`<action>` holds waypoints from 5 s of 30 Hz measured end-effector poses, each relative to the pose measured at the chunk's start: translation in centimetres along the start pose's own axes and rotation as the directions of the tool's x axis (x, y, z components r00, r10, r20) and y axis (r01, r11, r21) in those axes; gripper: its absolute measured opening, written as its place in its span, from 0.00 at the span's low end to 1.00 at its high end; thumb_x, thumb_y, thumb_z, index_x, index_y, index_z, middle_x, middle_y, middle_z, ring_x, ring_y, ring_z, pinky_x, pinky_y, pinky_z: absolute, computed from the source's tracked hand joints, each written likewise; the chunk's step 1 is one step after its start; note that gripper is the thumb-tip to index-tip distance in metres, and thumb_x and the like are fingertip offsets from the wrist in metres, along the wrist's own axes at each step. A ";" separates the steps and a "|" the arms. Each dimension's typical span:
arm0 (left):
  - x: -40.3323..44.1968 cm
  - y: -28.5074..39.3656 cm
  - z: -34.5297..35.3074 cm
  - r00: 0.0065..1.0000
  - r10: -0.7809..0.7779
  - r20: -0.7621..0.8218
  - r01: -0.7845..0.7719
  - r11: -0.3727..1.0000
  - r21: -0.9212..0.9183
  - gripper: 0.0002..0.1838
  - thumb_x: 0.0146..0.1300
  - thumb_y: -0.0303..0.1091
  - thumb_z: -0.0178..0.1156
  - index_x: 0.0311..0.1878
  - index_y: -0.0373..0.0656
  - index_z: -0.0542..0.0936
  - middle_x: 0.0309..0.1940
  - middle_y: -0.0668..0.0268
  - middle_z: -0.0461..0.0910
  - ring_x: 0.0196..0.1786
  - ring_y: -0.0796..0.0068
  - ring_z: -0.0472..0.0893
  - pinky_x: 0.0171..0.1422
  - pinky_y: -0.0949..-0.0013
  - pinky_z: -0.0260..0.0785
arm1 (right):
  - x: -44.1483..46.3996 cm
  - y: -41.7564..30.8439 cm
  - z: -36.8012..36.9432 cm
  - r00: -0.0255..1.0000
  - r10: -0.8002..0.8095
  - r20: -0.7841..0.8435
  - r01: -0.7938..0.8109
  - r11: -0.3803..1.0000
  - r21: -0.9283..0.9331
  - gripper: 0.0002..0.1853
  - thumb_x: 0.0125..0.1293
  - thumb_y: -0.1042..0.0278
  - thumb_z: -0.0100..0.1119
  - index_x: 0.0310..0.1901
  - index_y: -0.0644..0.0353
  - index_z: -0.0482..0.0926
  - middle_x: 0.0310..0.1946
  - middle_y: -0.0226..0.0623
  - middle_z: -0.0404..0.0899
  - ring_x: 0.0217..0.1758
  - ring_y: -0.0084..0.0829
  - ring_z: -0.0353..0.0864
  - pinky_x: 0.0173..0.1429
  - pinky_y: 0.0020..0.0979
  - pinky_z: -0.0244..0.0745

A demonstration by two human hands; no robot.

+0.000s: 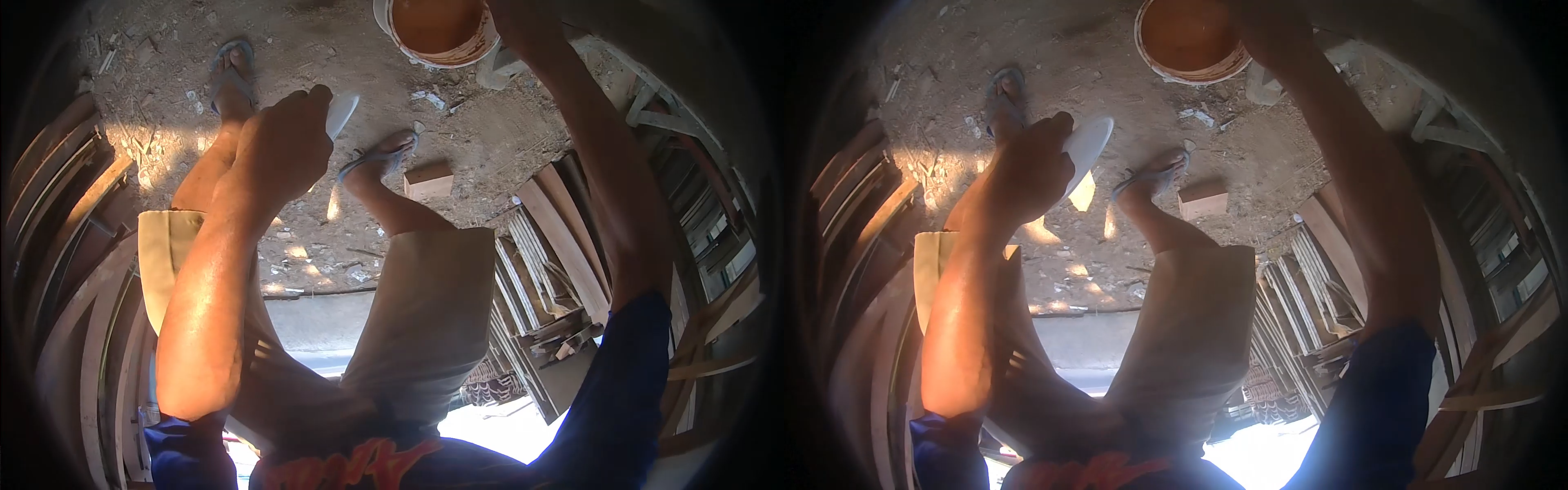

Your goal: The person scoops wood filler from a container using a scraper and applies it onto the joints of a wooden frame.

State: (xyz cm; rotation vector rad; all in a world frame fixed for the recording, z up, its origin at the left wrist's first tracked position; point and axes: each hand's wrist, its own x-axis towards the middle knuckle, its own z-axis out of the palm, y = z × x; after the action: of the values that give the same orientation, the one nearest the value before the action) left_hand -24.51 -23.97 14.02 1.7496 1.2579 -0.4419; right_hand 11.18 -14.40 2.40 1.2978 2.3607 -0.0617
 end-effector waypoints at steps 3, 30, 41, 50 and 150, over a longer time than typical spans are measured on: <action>-0.3 -0.3 0.2 0.999 0.025 -0.023 -0.025 0.999 -0.027 0.15 0.61 0.27 0.60 0.51 0.37 0.74 0.43 0.48 0.83 0.48 0.46 0.85 0.52 0.48 0.78 | -1.2 -0.5 -3.1 0.992 -0.062 -0.113 0.071 0.995 0.075 0.23 0.66 0.65 0.55 0.63 0.43 0.80 0.27 0.37 0.82 0.32 0.39 0.84 0.37 0.42 0.79; 0.1 -0.9 -0.6 0.996 -0.075 0.050 0.077 0.996 -0.050 0.15 0.64 0.25 0.54 0.54 0.41 0.76 0.50 0.51 0.83 0.52 0.47 0.84 0.57 0.48 0.74 | -2.6 -1.4 -3.8 0.986 0.064 0.156 -0.060 0.998 -0.033 0.26 0.74 0.68 0.50 0.73 0.39 0.69 0.41 0.39 0.85 0.43 0.34 0.89 0.41 0.38 0.85; -0.1 -1.3 -0.9 0.999 -0.037 0.027 0.039 0.996 -0.078 0.14 0.63 0.27 0.58 0.52 0.41 0.76 0.43 0.52 0.84 0.47 0.49 0.85 0.50 0.50 0.77 | -1.9 -1.4 -3.7 0.993 0.021 0.117 -0.001 0.986 -0.169 0.26 0.72 0.68 0.53 0.71 0.38 0.71 0.39 0.45 0.82 0.41 0.39 0.86 0.40 0.43 0.83; -0.2 -1.8 -0.9 0.998 -0.007 -0.062 0.000 0.995 -0.105 0.13 0.63 0.27 0.56 0.51 0.41 0.76 0.41 0.51 0.84 0.45 0.47 0.85 0.49 0.48 0.77 | -1.7 -0.6 -2.4 0.991 0.013 0.130 -0.008 0.999 -0.041 0.24 0.73 0.66 0.51 0.70 0.42 0.72 0.38 0.46 0.82 0.39 0.45 0.86 0.41 0.45 0.83; 1.8 -3.3 -2.7 0.990 -0.010 -0.140 -0.004 0.995 -0.098 0.14 0.60 0.29 0.57 0.50 0.45 0.77 0.40 0.57 0.85 0.49 0.55 0.85 0.53 0.43 0.64 | -4.0 -6.2 -8.7 0.724 0.327 0.608 -0.563 0.789 0.245 0.22 0.77 0.54 0.38 0.61 0.53 0.78 0.54 0.51 0.83 0.58 0.57 0.81 0.64 0.53 0.75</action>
State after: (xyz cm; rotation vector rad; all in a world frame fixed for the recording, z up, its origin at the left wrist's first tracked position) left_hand -27.26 -20.51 12.59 1.7195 1.3584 -0.2575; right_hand 4.82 -18.86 10.79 1.7538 1.5327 -0.7205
